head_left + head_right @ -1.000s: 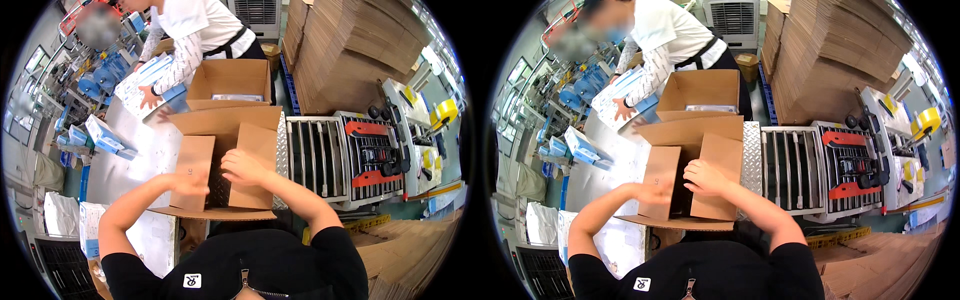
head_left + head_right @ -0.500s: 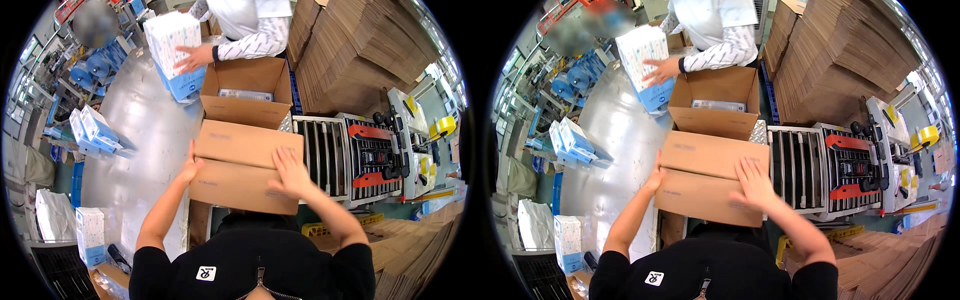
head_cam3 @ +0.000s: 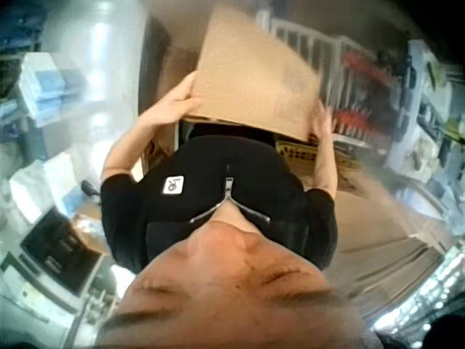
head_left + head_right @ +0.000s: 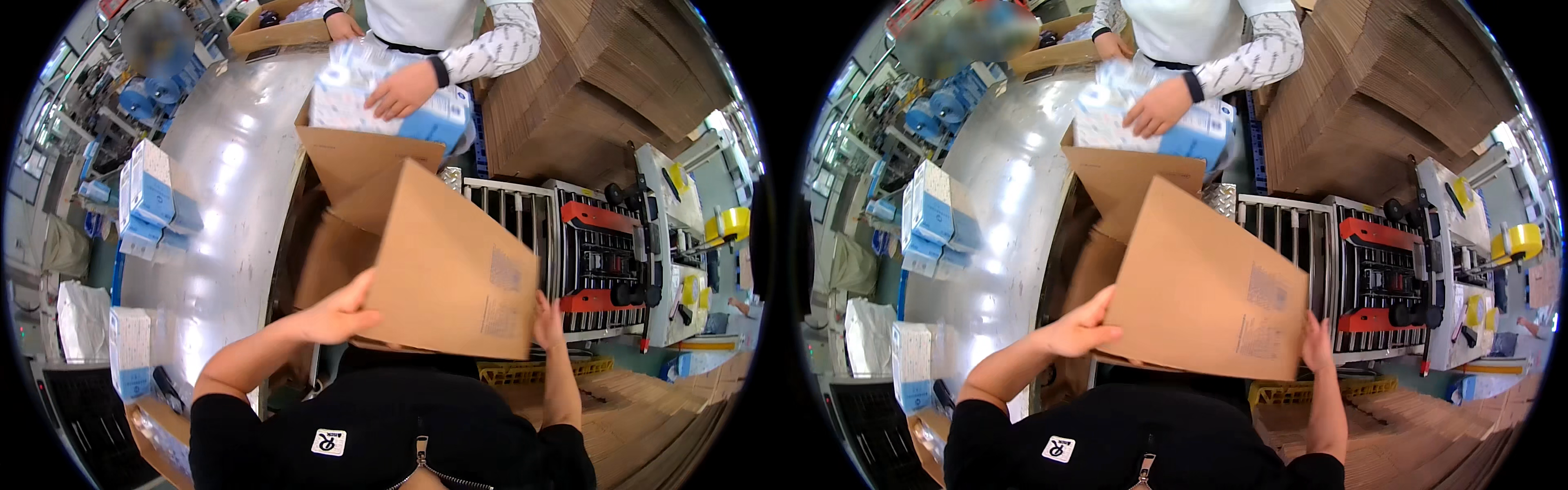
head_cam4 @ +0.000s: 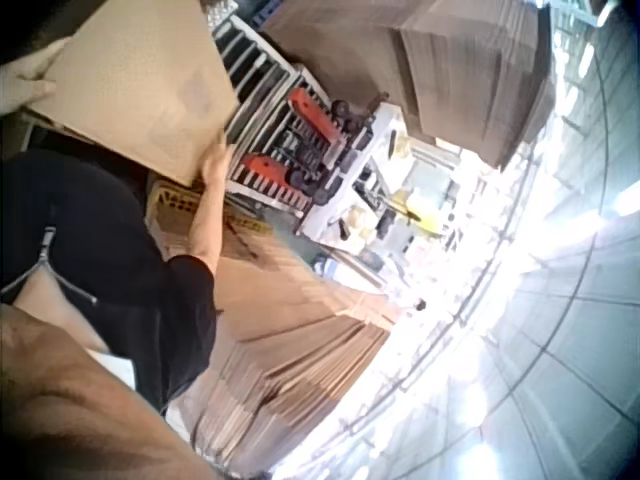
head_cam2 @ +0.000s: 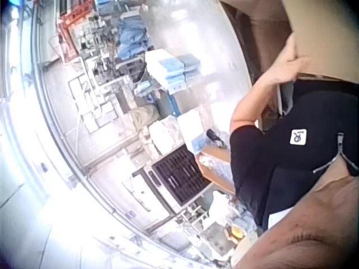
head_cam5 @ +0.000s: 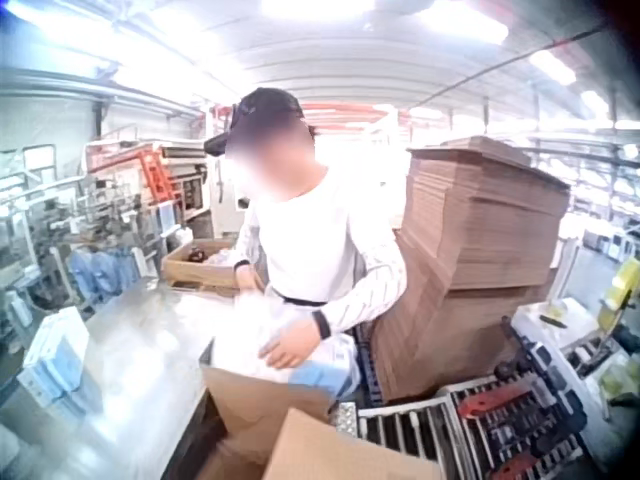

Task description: The person packs multiple white and blue boxes into larger cardboard cartons, organizes them, and places the filled cartons onto a conveyor belt system.

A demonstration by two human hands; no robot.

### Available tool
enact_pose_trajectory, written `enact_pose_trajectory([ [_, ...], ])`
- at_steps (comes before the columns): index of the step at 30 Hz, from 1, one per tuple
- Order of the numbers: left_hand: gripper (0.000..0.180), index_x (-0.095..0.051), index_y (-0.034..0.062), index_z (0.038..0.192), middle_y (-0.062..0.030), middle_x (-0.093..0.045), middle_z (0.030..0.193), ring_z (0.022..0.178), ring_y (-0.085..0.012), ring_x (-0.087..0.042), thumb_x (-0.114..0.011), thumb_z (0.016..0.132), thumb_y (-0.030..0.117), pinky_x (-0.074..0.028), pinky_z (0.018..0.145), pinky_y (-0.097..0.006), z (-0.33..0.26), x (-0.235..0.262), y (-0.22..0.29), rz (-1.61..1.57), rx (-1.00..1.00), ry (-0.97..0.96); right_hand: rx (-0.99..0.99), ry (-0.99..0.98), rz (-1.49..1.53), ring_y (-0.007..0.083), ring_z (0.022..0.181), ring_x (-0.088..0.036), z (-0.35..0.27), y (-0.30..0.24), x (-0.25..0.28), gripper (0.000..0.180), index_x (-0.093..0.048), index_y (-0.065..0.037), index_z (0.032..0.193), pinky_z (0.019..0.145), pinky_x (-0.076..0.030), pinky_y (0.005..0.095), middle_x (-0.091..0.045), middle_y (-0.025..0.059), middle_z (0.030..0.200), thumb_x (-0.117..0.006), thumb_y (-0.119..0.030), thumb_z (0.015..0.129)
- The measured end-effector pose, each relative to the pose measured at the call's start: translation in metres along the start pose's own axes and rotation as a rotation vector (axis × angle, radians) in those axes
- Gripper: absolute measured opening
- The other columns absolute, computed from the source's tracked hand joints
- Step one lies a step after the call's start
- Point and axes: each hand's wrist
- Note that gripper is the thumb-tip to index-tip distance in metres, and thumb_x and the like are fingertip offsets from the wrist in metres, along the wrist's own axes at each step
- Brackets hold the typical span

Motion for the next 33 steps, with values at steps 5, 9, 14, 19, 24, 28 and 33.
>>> enact_pose_trajectory([
  [5, 0.069, -0.016, -0.0046, 0.14, -0.024, -0.031, 0.14, 0.131, -0.0291, -0.03, -0.054, 0.087, 0.018, -0.024, 0.108, -0.037, 0.073, -0.079, -0.038, 0.469, 0.202, -0.065, 0.275, -0.173, -0.316, 0.0278, 0.14, -0.009, -0.021, -0.021, -0.136, 0.072, -0.004, -0.018, 0.147, 0.111, -0.012, 0.043, -0.011, 0.0127, 0.151, -0.026, -0.058, 0.093],
  [9, 0.072, -0.033, -0.0068, 0.134, -0.0212, -0.03, 0.143, 0.134, -0.0302, -0.026, -0.056, 0.084, 0.04, -0.024, 0.107, -0.045, 0.079, -0.013, 0.003, 1.763, 0.218, 0.0, 0.458, -0.036, -0.574, 0.0264, 0.135, -0.022, -0.031, -0.039, -0.169, 0.076, -0.001, 0.001, 0.144, 0.106, -0.023, 0.0329, -0.018, 0.02, 0.148, -0.047, -0.008, 0.084],
  [14, 0.091, -0.038, -0.0092, 0.129, -0.0241, -0.033, 0.14, 0.13, -0.0317, -0.031, -0.052, 0.077, 0.063, -0.023, 0.107, -0.045, 0.009, 0.136, -0.102, 1.844, 0.741, 0.262, 0.127, -0.02, -0.632, 0.0237, 0.116, -0.047, -0.016, -0.047, -0.104, 0.064, -0.025, -0.002, 0.141, 0.096, -0.037, 0.0321, -0.048, 0.0137, 0.128, -0.045, -0.003, 0.08],
  [19, 0.034, -0.064, -0.0063, 0.084, -0.0281, -0.063, 0.084, 0.085, -0.0364, -0.063, -0.056, 0.069, 0.023, -0.048, 0.07, -0.042, 0.038, 0.156, -0.249, 0.789, 0.512, 0.569, -0.097, -0.032, -0.504, 0.0201, 0.108, -0.051, -0.014, -0.058, -0.141, 0.059, -0.033, -0.003, 0.136, 0.088, -0.042, 0.0304, -0.052, 0.0094, 0.122, -0.044, -0.001, 0.078],
  [24, 0.044, -0.067, -0.0024, 0.082, -0.0237, -0.063, 0.088, 0.087, -0.0376, -0.061, -0.058, 0.08, 0.041, -0.048, 0.076, -0.045, -0.013, 0.21, -0.085, 1.273, 0.519, 0.578, -0.045, -0.034, -0.635, 0.0214, 0.106, -0.051, 0.027, -0.006, -0.212, 0.057, -0.035, -0.002, 0.134, 0.089, -0.042, 0.0317, -0.052, 0.0111, 0.121, -0.052, -0.005, 0.08],
  [28, 0.047, -0.052, 0.0019, 0.116, -0.0203, -0.052, 0.12, 0.112, -0.036, -0.048, -0.062, 0.078, 0.027, -0.039, 0.093, -0.044, -0.164, 0.382, 0.021, 1.444, 0.073, 1.451, -0.066, -0.26, -0.536, 0.022, 0.12, -0.041, 0.029, 0.013, -0.274, 0.068, -0.023, -0.002, 0.14, 0.095, -0.038, 0.0326, -0.04, 0.0112, 0.134, -0.06, -0.015, 0.084],
  [33, 0.077, -0.044, 0.0033, 0.126, -0.0252, -0.052, 0.111, 0.106, -0.039, -0.048, -0.069, 0.067, 0.044, -0.038, 0.094, -0.042, -0.296, 0.51, 0.104, 1.492, 0.625, 1.802, 0.217, 0.171, -0.854, 0.0242, 0.119, -0.045, 0.01, -0.038, -0.298, 0.054, -0.033, -0.002, 0.135, 0.099, -0.036, 0.0367, -0.044, 0.0133, 0.132, -0.051, -0.026, 0.09],
])
Point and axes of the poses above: each hand's wrist, its own z-axis towards the middle knuckle, its own x-axis out of the back of the hand, y = z × x
